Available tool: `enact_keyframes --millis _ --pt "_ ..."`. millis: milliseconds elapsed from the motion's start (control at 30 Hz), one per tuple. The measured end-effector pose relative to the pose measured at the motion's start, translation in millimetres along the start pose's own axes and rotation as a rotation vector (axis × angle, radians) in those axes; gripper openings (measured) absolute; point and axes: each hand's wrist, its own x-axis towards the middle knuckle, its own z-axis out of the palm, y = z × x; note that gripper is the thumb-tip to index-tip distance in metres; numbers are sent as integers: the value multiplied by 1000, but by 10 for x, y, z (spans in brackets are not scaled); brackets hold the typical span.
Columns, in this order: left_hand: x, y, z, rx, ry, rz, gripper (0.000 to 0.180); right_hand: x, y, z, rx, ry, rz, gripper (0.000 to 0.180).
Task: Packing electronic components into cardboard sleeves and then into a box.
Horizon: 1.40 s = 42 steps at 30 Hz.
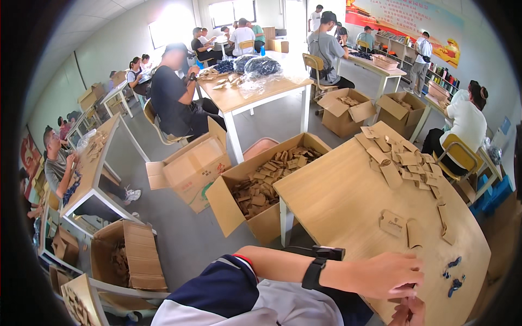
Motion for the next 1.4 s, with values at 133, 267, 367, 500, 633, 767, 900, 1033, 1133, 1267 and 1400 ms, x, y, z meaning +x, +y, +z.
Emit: enact_keyframes --millis 133,267,367,500,633,767,900,1033,1133,1267,1400 --pt "28 74 63 -197 -4 -283 13 217 -196 -31 -187 10 -198 8" --pt "-20 18 179 -714 45 -425 9 112 -63 -85 -218 -19 -207 11" --pt "-21 27 221 -694 92 -363 8 228 -110 -80 -150 93 -80 19" --pt "-60 113 466 -448 199 -228 16 -41 -170 70 202 309 435 19" --pt "-114 102 636 -142 435 -95 29 90 -368 225 10 436 389 9" --pt "-165 272 232 30 322 -193 19 90 -281 129 469 162 331 19" --pt "-338 377 315 -501 167 -565 15 154 -100 -23 -119 -111 -11 41" --pt "-458 377 554 -970 97 -748 21 -254 -67 66 267 -151 300 21" --pt "-380 292 337 -716 -200 -809 19 -339 -3 -196 538 -458 456 28" --pt "-334 186 403 -414 -432 -166 24 -315 36 -189 952 -947 292 35" --pt "-238 46 393 -601 -685 -59 19 -310 104 -58 1254 -1180 474 38"
